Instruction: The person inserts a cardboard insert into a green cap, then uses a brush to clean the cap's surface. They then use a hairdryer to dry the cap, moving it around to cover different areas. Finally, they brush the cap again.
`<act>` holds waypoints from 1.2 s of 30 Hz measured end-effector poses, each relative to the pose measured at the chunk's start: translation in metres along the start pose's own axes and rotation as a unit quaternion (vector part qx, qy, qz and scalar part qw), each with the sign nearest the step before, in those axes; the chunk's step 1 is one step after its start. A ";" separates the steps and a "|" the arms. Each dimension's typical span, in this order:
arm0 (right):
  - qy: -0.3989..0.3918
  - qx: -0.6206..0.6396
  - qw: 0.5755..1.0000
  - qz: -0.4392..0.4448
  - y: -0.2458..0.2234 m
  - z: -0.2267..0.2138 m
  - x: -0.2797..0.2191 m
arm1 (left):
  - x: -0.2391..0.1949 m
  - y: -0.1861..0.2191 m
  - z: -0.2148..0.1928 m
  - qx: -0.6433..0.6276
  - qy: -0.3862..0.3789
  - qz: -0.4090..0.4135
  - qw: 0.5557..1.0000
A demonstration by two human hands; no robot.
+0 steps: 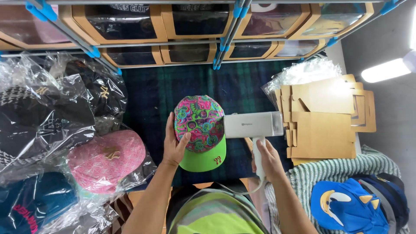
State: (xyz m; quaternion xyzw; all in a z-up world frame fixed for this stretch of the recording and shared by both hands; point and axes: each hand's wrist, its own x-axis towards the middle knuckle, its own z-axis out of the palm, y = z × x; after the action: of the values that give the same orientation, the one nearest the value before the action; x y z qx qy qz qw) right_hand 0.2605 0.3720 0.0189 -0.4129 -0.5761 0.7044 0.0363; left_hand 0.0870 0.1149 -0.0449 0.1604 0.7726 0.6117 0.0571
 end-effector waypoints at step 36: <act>-0.118 -0.060 0.983 0.124 -0.025 -0.014 0.103 | 0.004 -0.001 0.004 -0.031 0.011 0.008 0.999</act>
State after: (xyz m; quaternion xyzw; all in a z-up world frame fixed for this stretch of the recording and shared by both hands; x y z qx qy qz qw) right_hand 0.1908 0.4453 -0.0157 -0.3963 -0.5618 0.7117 -0.1443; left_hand 0.0840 0.1194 -0.0464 0.1576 0.7524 0.6377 0.0485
